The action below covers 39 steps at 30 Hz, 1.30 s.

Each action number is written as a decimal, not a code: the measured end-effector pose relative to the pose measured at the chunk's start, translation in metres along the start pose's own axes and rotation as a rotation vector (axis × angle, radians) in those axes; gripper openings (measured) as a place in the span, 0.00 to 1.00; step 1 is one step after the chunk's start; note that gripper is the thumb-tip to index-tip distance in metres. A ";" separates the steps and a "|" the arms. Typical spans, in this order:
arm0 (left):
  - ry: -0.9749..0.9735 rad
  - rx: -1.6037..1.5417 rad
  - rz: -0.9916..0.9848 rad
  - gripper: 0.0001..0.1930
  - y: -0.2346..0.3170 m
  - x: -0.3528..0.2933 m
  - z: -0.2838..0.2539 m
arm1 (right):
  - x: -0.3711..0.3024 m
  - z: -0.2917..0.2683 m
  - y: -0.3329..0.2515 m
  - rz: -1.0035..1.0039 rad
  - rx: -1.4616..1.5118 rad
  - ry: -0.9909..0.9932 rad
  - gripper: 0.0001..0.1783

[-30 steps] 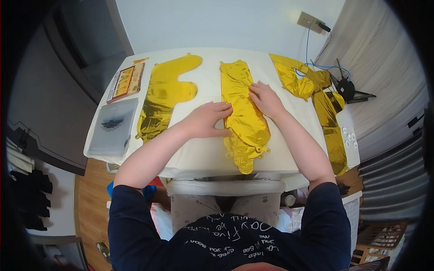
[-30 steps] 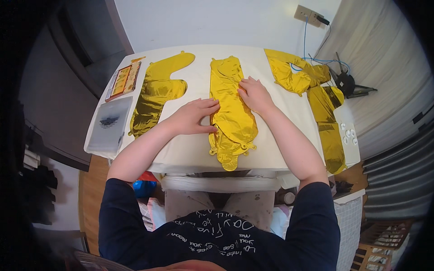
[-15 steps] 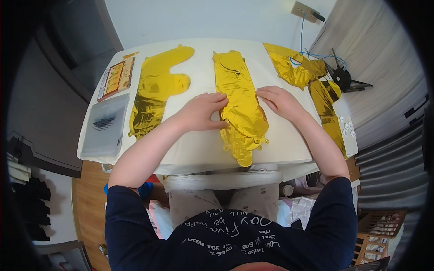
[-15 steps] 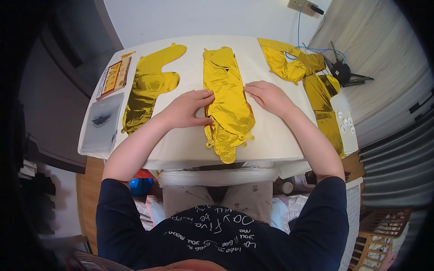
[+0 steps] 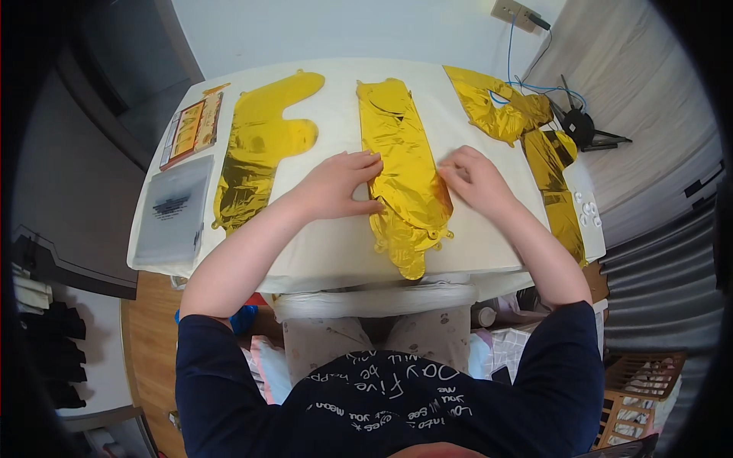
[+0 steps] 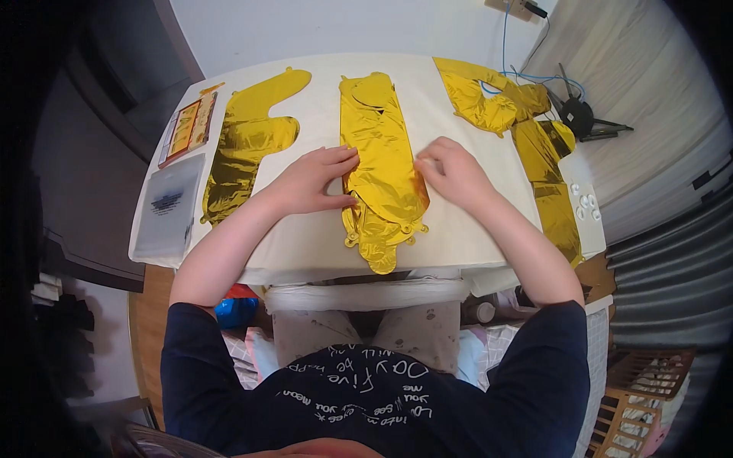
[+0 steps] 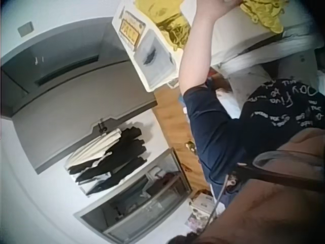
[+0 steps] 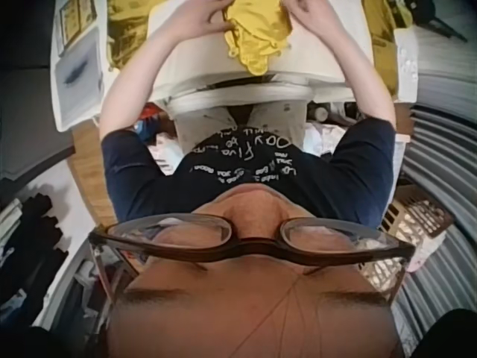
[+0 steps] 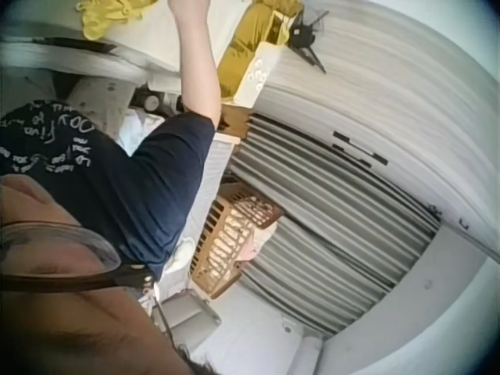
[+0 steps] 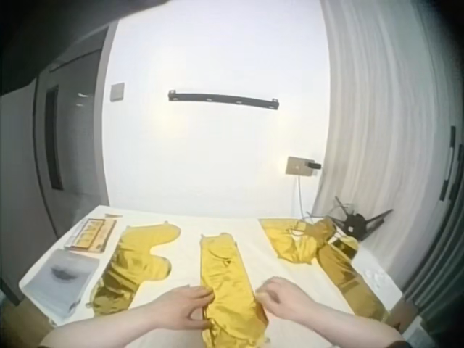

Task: The person flattens foil balloons on a table and folds one of the balloons into a compact rectangle by hand.

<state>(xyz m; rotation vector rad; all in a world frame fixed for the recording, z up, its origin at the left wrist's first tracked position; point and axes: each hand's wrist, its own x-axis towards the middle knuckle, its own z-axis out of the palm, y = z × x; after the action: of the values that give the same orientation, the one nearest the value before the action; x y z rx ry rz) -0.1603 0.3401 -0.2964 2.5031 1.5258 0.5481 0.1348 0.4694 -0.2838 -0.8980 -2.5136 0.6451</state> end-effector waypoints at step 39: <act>0.050 0.007 0.031 0.37 -0.004 -0.001 0.005 | -0.018 0.030 -0.050 -0.067 0.132 -0.064 0.14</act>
<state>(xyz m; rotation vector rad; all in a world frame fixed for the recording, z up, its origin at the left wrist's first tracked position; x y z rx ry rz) -0.1618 0.3414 -0.3021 2.5408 1.5108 0.6154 0.1085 0.4145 -0.2852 -0.7541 -2.5117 0.8191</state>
